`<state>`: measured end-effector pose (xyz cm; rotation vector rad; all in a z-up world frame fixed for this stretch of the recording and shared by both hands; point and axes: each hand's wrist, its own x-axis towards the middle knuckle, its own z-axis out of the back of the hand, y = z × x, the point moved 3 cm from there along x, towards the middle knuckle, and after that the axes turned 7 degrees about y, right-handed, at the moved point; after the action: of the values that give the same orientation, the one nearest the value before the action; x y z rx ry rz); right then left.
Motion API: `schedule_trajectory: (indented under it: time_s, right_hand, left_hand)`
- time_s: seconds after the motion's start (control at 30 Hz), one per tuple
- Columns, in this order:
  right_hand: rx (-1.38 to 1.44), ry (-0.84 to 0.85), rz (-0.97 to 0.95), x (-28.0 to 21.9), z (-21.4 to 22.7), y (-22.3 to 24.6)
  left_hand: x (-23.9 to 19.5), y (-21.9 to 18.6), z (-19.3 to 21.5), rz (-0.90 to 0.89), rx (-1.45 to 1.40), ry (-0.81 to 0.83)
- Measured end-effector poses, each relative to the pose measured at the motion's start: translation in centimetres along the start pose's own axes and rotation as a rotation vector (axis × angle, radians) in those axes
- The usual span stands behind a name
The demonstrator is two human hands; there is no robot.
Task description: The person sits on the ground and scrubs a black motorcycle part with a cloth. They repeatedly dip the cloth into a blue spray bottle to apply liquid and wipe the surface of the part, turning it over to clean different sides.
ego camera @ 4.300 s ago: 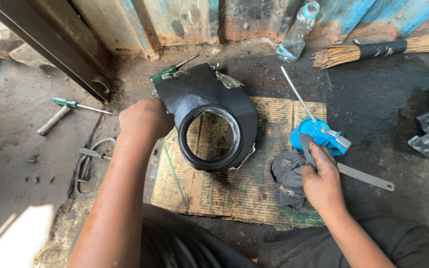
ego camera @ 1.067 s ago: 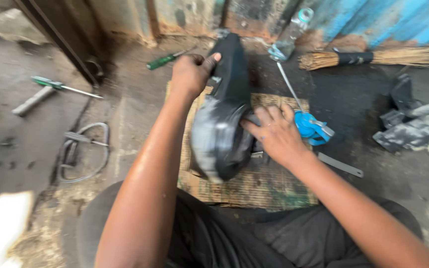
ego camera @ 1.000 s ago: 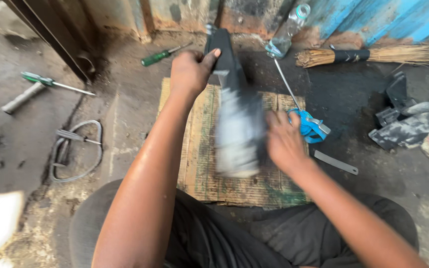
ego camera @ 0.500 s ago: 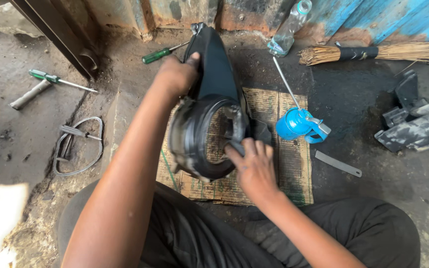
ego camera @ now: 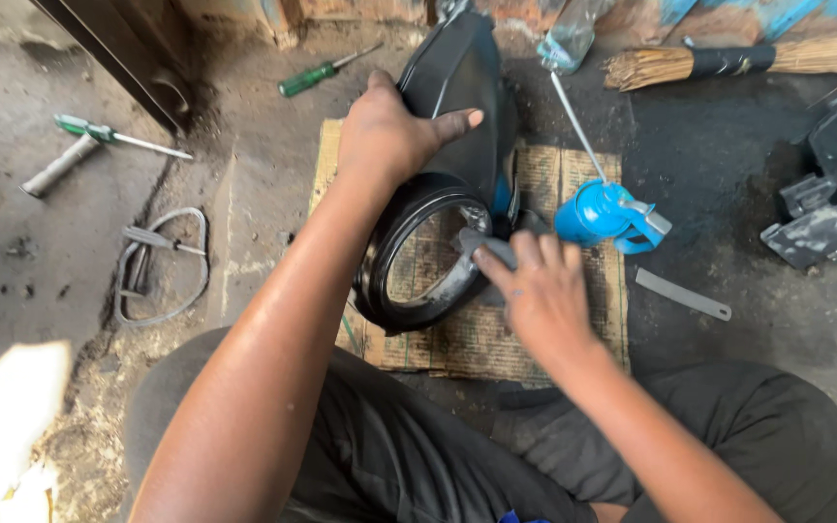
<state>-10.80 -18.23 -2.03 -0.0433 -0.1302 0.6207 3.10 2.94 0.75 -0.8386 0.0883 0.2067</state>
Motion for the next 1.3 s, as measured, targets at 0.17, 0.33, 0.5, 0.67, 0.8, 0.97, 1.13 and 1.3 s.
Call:
schedule_trajectory:
  time_s: [0.17,0.33,0.5,0.67,0.8,0.97,1.13,1.3]
  right_hand:
    - [0.251,0.142,-0.070,-2.4,-1.0,4.9]
    - [0.369,0.186,-0.019,-2.5,-0.4,4.8]
    - [-0.020,0.061,-0.025,0.5,1.9,-0.5]
    - [-0.035,0.123,-0.045,-1.1,0.6,2.3]
    - [0.671,0.154,-0.077,-2.5,0.7,6.7]
    - [0.954,0.042,-0.004,-2.8,1.2,6.9]
    - [0.098,0.303,-0.086,-1.4,0.6,1.3]
    - [0.106,0.163,-0.035,-1.8,0.4,2.7]
  left_hand:
    - [-0.5,-0.5,0.3,0.030,0.011,-0.046]
    - [-0.9,-0.8,0.0,0.032,-0.004,-0.031]
    - [-0.8,-1.7,-0.2,-0.005,0.043,-0.041]
    - [-0.4,-0.8,-1.2,-0.024,-0.024,-0.115]
    - [-0.8,-0.4,-1.4,-0.049,0.007,-0.175]
    - [-0.3,-0.1,-1.4,-0.029,-0.010,-0.184]
    - [-1.2,-0.4,-2.0,-0.027,-0.008,-0.176]
    - [-1.2,-1.2,-2.3,-0.094,0.011,-0.280]
